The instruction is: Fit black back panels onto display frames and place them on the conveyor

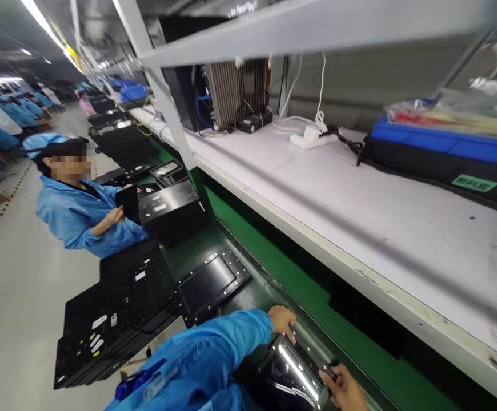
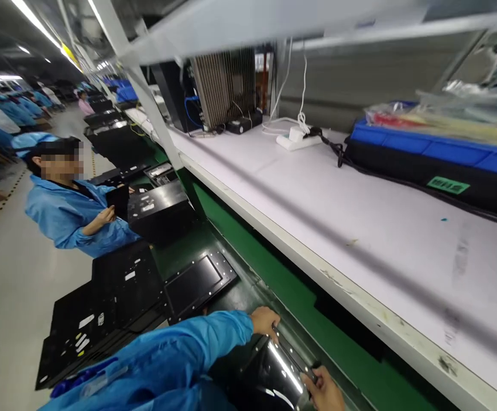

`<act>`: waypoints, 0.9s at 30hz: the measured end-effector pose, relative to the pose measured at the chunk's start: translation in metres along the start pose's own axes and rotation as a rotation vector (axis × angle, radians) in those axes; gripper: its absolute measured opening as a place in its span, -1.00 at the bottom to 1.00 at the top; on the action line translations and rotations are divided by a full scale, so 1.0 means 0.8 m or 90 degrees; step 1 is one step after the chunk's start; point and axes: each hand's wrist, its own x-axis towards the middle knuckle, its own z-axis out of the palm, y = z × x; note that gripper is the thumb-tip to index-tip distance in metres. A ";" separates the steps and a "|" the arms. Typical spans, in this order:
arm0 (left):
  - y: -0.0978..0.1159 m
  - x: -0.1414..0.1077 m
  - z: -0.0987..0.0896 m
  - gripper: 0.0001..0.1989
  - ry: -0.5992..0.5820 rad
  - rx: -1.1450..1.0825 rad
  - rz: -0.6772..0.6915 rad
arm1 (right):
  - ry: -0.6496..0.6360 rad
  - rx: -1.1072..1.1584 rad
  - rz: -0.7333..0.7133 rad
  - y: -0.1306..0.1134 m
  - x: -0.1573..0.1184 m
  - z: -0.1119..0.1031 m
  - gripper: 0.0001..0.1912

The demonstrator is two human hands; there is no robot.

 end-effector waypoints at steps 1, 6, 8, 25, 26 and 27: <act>-0.002 -0.002 -0.004 -0.51 0.014 -0.009 -0.004 | 0.002 -0.005 0.000 -0.004 0.000 -0.001 -0.49; 0.012 -0.009 -0.007 -0.54 0.042 -0.025 -0.018 | 0.059 -0.061 0.001 -0.008 -0.007 0.000 -0.43; 0.028 -0.023 -0.001 -0.56 0.063 -0.024 -0.026 | 0.086 -0.094 0.012 -0.003 -0.013 0.002 -0.41; -0.184 -0.325 -0.002 -0.18 0.336 0.247 -0.359 | 0.148 0.252 0.115 0.038 -0.200 0.084 -0.25; -0.176 -0.331 -0.001 -0.21 0.340 0.252 -0.347 | 0.151 0.261 0.098 0.025 -0.198 0.092 -0.26; -0.167 -0.339 -0.002 -0.23 0.350 0.252 -0.332 | 0.156 0.266 0.076 0.010 -0.198 0.099 -0.27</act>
